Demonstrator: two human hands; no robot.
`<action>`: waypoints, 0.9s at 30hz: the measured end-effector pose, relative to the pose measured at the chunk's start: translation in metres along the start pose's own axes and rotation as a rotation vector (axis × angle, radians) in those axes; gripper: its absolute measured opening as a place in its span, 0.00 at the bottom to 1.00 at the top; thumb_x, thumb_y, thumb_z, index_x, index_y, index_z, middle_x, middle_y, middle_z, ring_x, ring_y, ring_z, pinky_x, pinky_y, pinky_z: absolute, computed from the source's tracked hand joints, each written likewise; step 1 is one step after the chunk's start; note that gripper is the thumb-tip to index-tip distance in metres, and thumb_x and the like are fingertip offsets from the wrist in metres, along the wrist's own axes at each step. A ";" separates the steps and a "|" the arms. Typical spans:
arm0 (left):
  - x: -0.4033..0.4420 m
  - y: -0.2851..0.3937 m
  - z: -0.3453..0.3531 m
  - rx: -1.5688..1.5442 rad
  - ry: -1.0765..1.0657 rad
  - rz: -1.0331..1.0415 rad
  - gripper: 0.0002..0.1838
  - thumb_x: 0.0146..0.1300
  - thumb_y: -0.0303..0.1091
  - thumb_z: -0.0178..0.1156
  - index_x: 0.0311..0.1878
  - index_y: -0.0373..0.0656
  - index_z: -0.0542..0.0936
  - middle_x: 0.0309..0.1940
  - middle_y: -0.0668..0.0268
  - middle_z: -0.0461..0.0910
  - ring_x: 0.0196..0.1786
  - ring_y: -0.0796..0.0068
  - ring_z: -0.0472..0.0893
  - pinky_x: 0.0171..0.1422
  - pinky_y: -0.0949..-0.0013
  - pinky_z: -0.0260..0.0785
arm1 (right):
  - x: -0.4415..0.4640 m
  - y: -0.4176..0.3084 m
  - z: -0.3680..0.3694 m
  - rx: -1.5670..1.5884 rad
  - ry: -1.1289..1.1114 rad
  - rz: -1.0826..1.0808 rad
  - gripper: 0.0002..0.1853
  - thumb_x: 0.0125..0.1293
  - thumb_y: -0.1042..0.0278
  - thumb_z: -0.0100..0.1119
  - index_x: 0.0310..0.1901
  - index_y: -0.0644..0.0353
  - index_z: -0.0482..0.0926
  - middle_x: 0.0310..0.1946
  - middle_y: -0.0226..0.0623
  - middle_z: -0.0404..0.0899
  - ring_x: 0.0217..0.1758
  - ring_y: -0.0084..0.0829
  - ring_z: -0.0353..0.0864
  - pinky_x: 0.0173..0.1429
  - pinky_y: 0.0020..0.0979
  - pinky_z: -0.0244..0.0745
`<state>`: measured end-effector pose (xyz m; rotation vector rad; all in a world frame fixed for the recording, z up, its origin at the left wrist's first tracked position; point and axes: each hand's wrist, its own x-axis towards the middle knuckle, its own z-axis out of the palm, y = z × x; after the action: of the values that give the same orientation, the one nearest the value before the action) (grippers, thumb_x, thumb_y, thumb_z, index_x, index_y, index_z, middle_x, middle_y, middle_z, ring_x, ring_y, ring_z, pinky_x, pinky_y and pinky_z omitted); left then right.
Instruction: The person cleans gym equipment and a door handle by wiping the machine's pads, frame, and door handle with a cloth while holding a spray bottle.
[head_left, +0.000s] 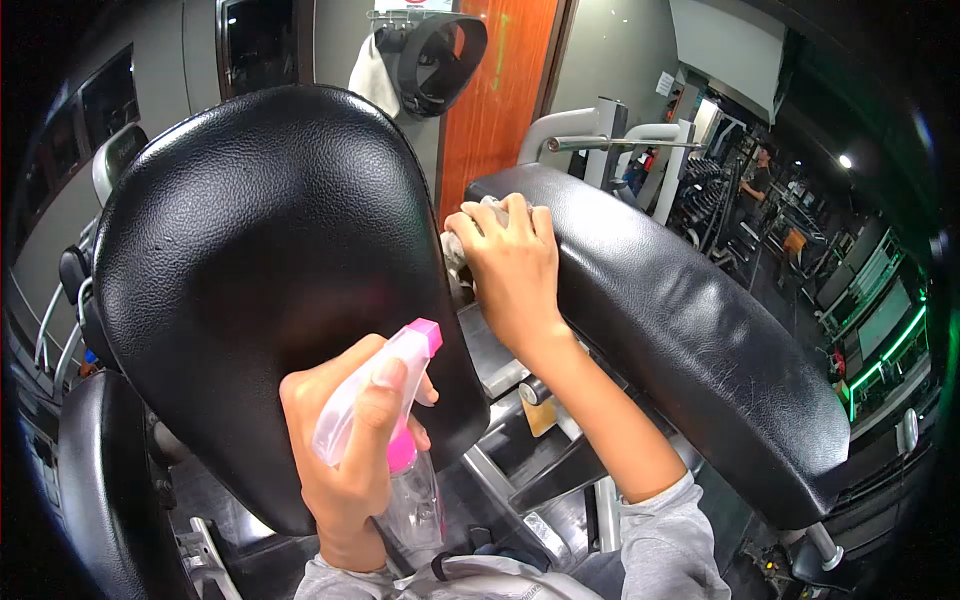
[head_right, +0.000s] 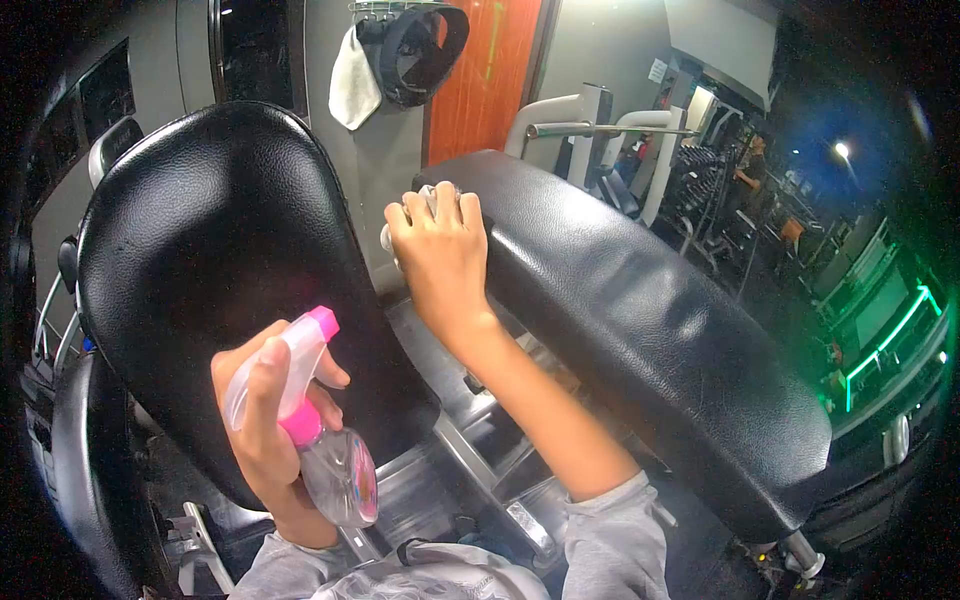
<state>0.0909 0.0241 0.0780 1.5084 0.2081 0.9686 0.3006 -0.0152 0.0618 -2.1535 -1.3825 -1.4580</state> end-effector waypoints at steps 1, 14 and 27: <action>0.000 -0.001 -0.001 -0.002 0.000 -0.001 0.22 0.66 0.41 0.53 0.30 0.26 0.80 0.20 0.60 0.78 0.16 0.77 0.76 0.20 0.76 0.65 | -0.001 0.001 -0.005 -0.001 -0.001 -0.001 0.08 0.53 0.69 0.61 0.37 0.52 0.79 0.37 0.29 0.79 0.44 0.32 0.74 0.48 0.33 0.65; -0.005 -0.004 0.006 -0.005 -0.004 0.046 0.21 0.67 0.41 0.55 0.31 0.28 0.80 0.20 0.62 0.78 0.16 0.80 0.75 0.21 0.77 0.65 | -0.069 0.021 -0.150 0.051 -0.199 0.184 0.19 0.51 0.74 0.61 0.47 0.47 0.80 0.52 0.24 0.81 0.50 0.32 0.76 0.52 0.34 0.66; -0.015 -0.056 0.035 -0.021 -0.223 0.171 0.28 0.71 0.50 0.49 0.33 0.28 0.78 0.24 0.59 0.80 0.18 0.75 0.78 0.21 0.76 0.67 | -0.042 0.012 -0.055 -0.030 -0.049 -0.057 0.07 0.55 0.67 0.60 0.37 0.51 0.80 0.38 0.26 0.81 0.44 0.29 0.77 0.49 0.32 0.68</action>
<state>0.1272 0.0005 0.0258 1.6210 -0.0922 0.9245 0.2721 -0.0792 0.0592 -2.1994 -1.4599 -1.4636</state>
